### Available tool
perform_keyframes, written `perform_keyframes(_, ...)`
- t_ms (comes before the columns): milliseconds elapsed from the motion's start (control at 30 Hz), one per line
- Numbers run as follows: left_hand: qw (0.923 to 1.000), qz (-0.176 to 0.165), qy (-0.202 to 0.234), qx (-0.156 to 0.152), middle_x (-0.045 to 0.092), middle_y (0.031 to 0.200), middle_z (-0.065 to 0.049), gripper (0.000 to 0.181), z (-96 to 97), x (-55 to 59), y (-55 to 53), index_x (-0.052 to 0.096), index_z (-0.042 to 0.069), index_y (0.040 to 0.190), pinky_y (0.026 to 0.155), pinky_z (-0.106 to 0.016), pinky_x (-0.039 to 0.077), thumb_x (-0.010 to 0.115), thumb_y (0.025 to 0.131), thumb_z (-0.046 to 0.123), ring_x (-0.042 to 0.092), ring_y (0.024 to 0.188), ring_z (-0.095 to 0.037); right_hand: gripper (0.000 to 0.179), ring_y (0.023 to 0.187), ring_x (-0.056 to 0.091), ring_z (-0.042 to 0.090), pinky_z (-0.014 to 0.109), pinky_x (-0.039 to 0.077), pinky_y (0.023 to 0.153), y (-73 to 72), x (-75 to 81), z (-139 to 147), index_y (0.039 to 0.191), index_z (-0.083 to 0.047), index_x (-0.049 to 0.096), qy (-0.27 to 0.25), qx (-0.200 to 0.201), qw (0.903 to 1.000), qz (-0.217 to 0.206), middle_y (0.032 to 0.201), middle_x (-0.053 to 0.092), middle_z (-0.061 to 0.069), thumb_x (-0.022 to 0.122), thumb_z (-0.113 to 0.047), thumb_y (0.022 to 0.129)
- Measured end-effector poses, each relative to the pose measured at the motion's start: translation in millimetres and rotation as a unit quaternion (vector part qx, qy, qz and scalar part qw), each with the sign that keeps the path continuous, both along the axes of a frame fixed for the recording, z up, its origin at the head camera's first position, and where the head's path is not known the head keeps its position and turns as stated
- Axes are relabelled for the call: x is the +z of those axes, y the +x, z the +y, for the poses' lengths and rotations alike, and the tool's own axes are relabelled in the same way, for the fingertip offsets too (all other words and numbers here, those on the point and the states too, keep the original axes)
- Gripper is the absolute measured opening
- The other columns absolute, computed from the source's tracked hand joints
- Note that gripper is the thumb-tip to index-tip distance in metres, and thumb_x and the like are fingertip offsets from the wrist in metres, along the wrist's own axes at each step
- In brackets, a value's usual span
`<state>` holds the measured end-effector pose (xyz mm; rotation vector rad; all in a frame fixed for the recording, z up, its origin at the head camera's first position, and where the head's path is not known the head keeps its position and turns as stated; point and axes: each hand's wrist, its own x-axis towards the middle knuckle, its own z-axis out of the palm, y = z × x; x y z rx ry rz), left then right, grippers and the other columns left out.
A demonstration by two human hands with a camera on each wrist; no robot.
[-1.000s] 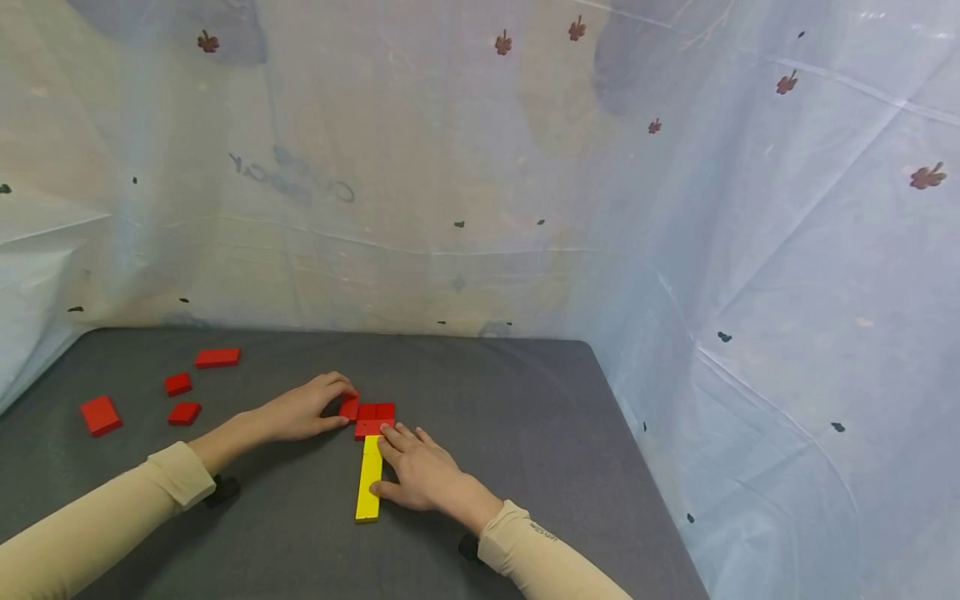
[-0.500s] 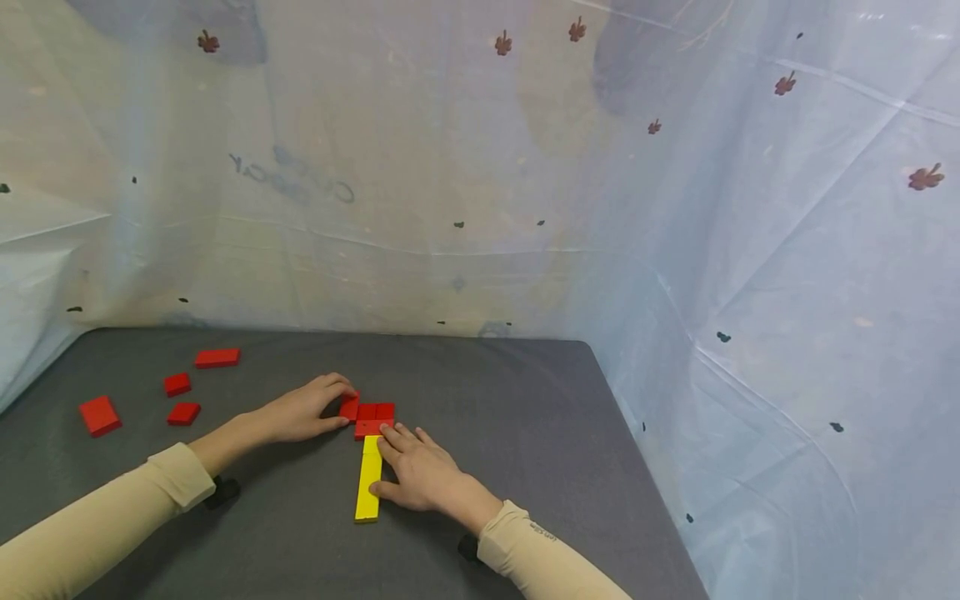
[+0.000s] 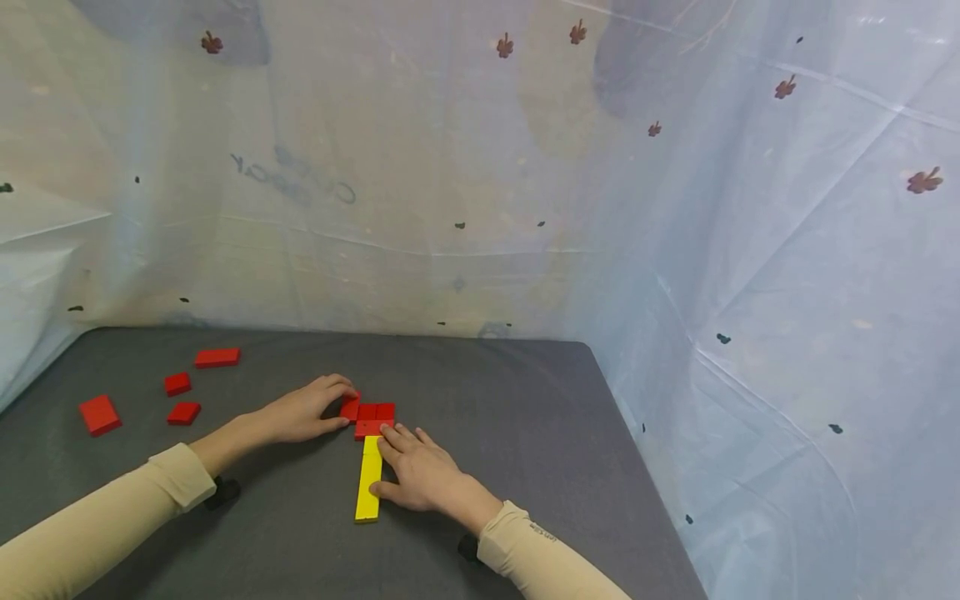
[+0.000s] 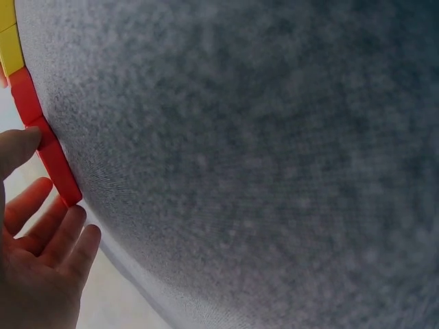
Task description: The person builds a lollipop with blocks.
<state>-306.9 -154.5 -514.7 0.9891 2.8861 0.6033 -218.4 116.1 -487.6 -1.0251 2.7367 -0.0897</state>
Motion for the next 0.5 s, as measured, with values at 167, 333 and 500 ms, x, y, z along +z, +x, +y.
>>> perform_keyframes(167, 0.9999, 0.01, 0.004, -0.001, 0.057, 0.137, -0.013, 0.043, -0.1, 0.3, 1.5, 0.066, 0.007, 0.131, 0.102, -0.052, 0.053, 0.078, 0.096, 0.028, 0.058, 0.123, -0.031, 0.075, 0.158, 0.021, 0.018, 0.046, 0.025, 0.127, 0.7, 0.9, -0.6, 0.162, -0.014, 0.038, 0.0, -0.001, 1.0, 0.0, 0.172, 0.024, -0.001, 0.056, -0.056, 0.104)
perform_keyframes(333, 0.9992, 0.026, 0.028, 0.009, 0.057, 0.138, -0.013, 0.043, -5.4, 0.4, 2.9, 0.066, 0.007, 0.131, 0.102, -0.054, 0.053, 0.079, 0.095, 0.027, 0.058, 0.124, -0.032, 0.074, 0.158, 0.021, 0.019, 0.046, 0.023, 0.127, 0.2, 0.6, -0.9, 0.162, -0.014, 0.038, 0.0, -0.002, 1.0, -0.004, 0.172, 0.023, -0.001, 0.056, -0.056, 0.104)
perform_keyframes(500, 0.9968, 0.054, 0.053, 0.027, 0.056, 0.139, -0.013, 0.043, -22.6, 3.0, 2.5, 0.065, 0.005, 0.132, 0.1, -0.054, 0.053, 0.079, 0.095, 0.023, 0.058, 0.125, -0.033, 0.074, 0.159, 0.02, 0.019, 0.046, 0.023, 0.127, -0.6, 0.5, -0.8, 0.163, -0.014, 0.037, -0.001, -0.002, 1.0, -0.01, 0.172, 0.022, -0.001, 0.055, -0.056, 0.104)
